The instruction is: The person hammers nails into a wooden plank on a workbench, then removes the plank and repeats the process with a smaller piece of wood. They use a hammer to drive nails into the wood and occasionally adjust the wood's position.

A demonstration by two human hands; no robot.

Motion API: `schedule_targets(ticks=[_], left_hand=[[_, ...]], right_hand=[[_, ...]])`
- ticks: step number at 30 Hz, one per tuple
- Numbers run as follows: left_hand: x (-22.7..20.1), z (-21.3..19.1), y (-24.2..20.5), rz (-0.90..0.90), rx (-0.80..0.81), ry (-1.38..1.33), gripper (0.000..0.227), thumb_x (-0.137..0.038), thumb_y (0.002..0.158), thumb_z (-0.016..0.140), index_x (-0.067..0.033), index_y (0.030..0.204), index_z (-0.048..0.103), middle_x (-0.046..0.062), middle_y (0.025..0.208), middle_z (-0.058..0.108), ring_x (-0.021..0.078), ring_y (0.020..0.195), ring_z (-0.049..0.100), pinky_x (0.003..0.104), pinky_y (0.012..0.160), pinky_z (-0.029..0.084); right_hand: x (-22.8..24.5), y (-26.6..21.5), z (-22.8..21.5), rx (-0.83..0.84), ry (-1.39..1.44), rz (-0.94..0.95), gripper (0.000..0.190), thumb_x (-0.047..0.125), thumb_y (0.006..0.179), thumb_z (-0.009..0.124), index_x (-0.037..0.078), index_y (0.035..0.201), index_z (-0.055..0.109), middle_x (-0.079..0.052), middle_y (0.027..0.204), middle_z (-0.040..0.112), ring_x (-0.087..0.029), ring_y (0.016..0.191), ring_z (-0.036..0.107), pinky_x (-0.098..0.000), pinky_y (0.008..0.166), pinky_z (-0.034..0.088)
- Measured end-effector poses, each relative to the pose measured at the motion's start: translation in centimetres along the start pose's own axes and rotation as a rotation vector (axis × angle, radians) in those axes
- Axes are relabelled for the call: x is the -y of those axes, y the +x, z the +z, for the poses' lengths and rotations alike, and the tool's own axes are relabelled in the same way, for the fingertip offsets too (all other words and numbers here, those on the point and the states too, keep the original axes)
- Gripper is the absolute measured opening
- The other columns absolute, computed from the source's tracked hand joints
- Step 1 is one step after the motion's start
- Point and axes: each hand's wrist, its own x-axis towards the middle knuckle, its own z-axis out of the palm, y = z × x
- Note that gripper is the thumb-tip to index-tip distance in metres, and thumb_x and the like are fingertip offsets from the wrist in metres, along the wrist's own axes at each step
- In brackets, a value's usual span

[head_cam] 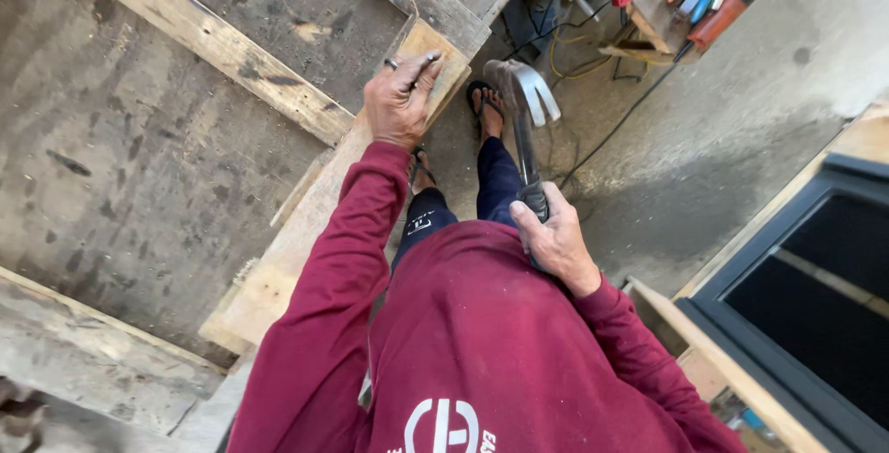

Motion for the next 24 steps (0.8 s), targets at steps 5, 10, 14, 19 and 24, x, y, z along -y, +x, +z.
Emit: schedule_targets(ticks=[5, 10, 14, 19, 24], left_hand=[[-0.3, 0.0, -0.3, 0.02, 0.072, 0.065, 0.015, -0.014, 0.095, 0.078, -0.0096, 0.109, 0.079, 0.01, 0.1, 0.077, 0.0246, 0.089, 0.074, 0.034, 0.076, 0.058], [-0.5, 0.0, 0.0, 0.045, 0.096, 0.021, 0.014, -0.016, 0.098, 0.074, -0.0103, 0.111, 0.077, 0.007, 0.103, 0.076, 0.0227, 0.092, 0.074, 0.033, 0.079, 0.059], [-0.6, -0.3, 0.2, 0.027, 0.137, 0.115, 0.013, -0.018, 0.097, 0.074, -0.0117, 0.108, 0.078, 0.005, 0.102, 0.075, 0.0231, 0.091, 0.073, 0.033, 0.077, 0.058], [-0.8, -0.4, 0.1, 0.077, 0.138, 0.136, 0.012, -0.016, 0.099, 0.072, -0.0123, 0.109, 0.076, 0.004, 0.104, 0.073, 0.0242, 0.093, 0.072, 0.034, 0.081, 0.057], [-0.8, -0.5, 0.1, 0.105, 0.154, 0.137, 0.016, -0.014, 0.098, 0.071, -0.0119, 0.113, 0.075, 0.005, 0.104, 0.073, 0.0255, 0.095, 0.071, 0.035, 0.083, 0.057]], right_hand=[[2.0, 0.5, -0.4, 0.069, -0.109, -0.178, 0.022, 0.023, 0.105, 0.058, 0.003, 0.112, 0.055, 0.003, 0.068, 0.056, -0.005, 0.053, 0.05, -0.0222, 0.048, 0.043], [3.7, 1.6, 0.2, 0.142, -0.252, -0.32, 0.028, 0.028, 0.109, 0.056, 0.001, 0.112, 0.054, 0.001, 0.07, 0.058, -0.005, 0.058, 0.054, -0.0234, 0.055, 0.045], [4.6, 1.9, 0.8, 0.112, -0.385, -0.159, 0.028, 0.03, 0.108, 0.056, 0.002, 0.104, 0.056, 0.002, 0.064, 0.057, -0.006, 0.055, 0.053, -0.0242, 0.051, 0.045], [5.0, 1.3, 0.7, 0.087, -0.328, -0.334, 0.024, 0.027, 0.107, 0.055, 0.004, 0.105, 0.053, 0.002, 0.066, 0.059, -0.005, 0.056, 0.055, -0.0241, 0.051, 0.047], [5.4, 0.9, 0.6, 0.059, -0.41, -0.09, 0.027, 0.028, 0.108, 0.055, 0.003, 0.099, 0.056, 0.0, 0.063, 0.058, -0.007, 0.052, 0.052, -0.0252, 0.048, 0.044]])
